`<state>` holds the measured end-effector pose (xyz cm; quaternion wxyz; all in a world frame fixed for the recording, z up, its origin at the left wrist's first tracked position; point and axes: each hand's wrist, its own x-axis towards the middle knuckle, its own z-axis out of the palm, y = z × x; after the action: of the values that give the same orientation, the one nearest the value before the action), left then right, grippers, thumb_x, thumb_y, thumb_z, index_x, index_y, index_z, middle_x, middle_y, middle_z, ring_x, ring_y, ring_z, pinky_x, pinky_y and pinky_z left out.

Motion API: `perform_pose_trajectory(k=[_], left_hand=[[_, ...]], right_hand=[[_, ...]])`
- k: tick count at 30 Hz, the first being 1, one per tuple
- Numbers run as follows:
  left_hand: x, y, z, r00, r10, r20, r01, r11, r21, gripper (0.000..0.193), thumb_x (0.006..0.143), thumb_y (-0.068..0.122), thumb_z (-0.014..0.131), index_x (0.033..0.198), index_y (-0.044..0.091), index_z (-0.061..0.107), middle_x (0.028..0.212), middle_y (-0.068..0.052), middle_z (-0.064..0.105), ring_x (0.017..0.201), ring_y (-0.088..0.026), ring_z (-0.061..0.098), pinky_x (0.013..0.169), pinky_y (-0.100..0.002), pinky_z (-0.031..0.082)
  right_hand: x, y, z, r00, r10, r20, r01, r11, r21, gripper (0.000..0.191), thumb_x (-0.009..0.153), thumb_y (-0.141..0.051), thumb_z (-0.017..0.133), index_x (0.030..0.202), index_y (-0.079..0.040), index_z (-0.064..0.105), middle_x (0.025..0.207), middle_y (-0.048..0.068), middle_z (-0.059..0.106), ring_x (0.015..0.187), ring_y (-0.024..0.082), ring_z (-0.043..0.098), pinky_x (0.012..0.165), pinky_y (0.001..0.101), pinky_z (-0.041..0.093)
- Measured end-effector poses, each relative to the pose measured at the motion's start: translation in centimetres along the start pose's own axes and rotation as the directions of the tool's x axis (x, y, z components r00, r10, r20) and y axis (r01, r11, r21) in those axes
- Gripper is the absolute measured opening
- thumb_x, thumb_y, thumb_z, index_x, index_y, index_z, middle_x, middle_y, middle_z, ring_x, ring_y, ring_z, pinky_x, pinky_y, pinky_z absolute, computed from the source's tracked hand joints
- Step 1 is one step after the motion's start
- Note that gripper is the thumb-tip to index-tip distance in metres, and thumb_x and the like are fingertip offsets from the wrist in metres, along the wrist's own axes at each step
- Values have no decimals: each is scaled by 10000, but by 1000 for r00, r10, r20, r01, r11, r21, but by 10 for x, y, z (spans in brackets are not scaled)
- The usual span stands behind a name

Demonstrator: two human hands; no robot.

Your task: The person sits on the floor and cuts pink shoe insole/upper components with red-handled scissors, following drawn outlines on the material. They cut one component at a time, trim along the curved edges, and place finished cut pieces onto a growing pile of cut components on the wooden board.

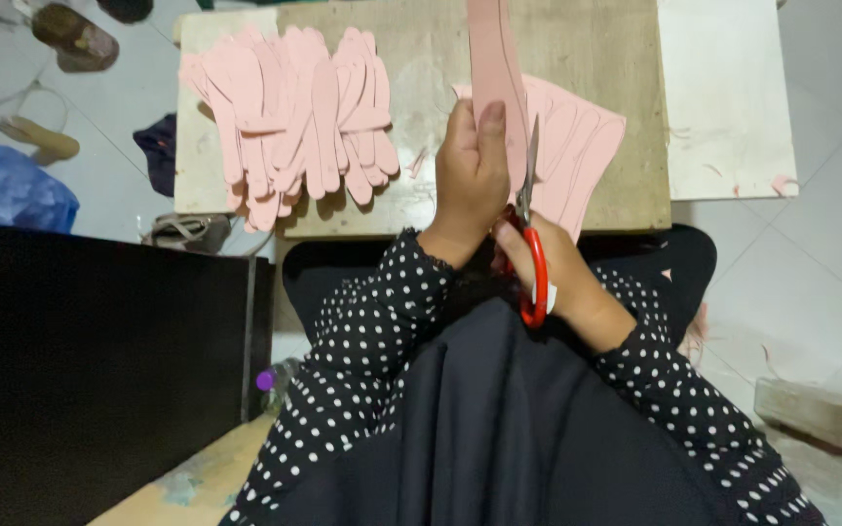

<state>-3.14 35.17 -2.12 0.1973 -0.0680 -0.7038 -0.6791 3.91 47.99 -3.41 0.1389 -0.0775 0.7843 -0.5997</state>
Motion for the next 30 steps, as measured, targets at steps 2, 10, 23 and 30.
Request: perform_pose_trajectory(k=[2, 10, 23, 30], left_hand=[[-2, 1, 0, 1000, -22, 5, 22, 1000, -14, 261, 1132, 282, 470, 1079, 40, 553, 828, -61, 625, 763, -131, 588, 702, -295, 504], [-3, 8, -1, 998, 64, -24, -64, 998, -2, 226, 1133, 265, 459, 1086, 53, 522, 821, -68, 650, 731, -142, 644, 664, -306, 521], [-2, -7, -3, 991, 132, -21, -132, 991, 12, 199, 1141, 245, 462, 1100, 58, 512, 823, -68, 642, 720, -142, 641, 652, -292, 517], [-9, -5, -5, 997, 56, 53, -56, 998, -5, 182, 1122, 237, 478, 1099, 66, 537, 809, -57, 665, 705, -140, 681, 629, -284, 533]], right_hand=[[-6, 0, -1, 1000, -2, -21, 2, 1000, 31, 300, 1045, -295, 506, 1033, -17, 616, 778, 59, 656, 673, 119, 643, 625, 267, 534], [-3, -5, -5, 999, -24, -42, 24, 1000, 5, 247, 1018, -246, 570, 992, -4, 611, 722, 28, 621, 617, 105, 613, 585, 258, 521], [-6, -6, -4, 994, 1, -110, -6, 999, -49, 295, 1040, -219, 548, 822, -22, 574, 587, 22, 548, 480, 104, 520, 467, 270, 439], [0, -1, -8, 990, -100, -101, 92, 992, -82, 189, 1007, -175, 566, 927, -9, 610, 656, 1, 607, 554, 92, 590, 534, 256, 499]])
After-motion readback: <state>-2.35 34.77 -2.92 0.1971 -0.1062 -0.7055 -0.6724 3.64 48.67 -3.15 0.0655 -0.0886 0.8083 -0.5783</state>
